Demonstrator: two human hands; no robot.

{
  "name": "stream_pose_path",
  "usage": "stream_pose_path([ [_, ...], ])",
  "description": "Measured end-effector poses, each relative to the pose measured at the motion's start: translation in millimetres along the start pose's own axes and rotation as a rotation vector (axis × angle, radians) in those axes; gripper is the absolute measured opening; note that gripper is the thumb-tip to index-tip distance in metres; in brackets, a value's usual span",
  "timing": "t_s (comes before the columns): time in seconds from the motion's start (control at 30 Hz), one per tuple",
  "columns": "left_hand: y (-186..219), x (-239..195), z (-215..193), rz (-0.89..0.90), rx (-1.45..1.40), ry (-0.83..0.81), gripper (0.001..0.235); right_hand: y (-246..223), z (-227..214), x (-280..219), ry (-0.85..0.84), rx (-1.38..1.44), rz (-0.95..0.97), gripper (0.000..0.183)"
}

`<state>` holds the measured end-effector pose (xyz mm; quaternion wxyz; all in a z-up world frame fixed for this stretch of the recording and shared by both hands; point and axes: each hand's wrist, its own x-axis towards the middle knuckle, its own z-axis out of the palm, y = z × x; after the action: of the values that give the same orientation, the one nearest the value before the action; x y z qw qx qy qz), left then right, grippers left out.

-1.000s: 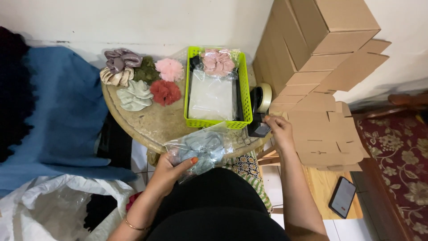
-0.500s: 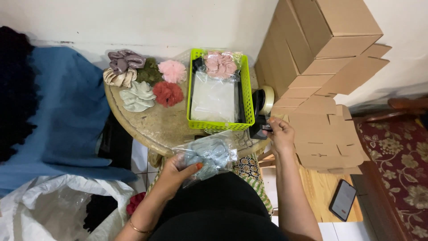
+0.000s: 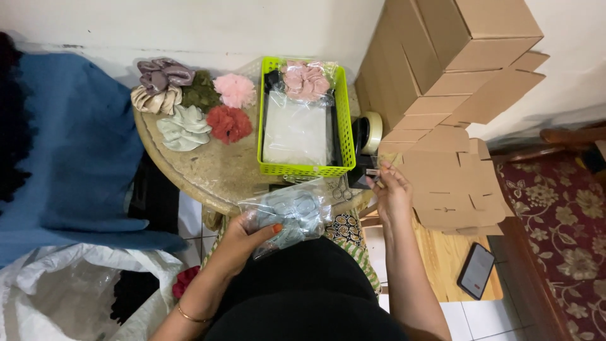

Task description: The person places fabric hair scrunchies into plastic bags, seals the bags by hand, and organizes them on a small table near stacks of cardboard boxes.

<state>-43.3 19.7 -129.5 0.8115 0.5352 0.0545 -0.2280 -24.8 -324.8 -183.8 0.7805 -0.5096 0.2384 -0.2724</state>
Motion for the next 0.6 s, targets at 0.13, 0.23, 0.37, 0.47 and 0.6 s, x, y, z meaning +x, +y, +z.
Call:
stream_pose_path([
  [0.13, -1.2, 1.8, -2.9, 0.007, -0.014, -0.008, 0.025, -4.4, 1.2, -9.1, -0.035, 0.016, -0.027, 0.018],
  [0.23, 4.5, -1.5, 0.1, 0.0, -0.026, -0.008, 0.024, -0.5, -2.8, -8.7, -0.043, -0.004, -0.045, 0.025],
  [0.37, -5.2, 4.5, -4.4, -0.002, -0.03, -0.017, 0.021, 3.0, -6.2, -10.7, -0.055, -0.029, -0.053, 0.012],
  [0.47, -5.2, 5.6, -4.2, -0.002, -0.017, -0.024, 0.022, -1.1, -3.9, -15.1, -0.048, -0.025, -0.047, 0.009],
  [0.6, -5.9, 7.1, -5.2, -0.011, -0.006, -0.027, 0.025, -11.0, 6.2, -28.5, -0.04, -0.038, -0.049, 0.011],
])
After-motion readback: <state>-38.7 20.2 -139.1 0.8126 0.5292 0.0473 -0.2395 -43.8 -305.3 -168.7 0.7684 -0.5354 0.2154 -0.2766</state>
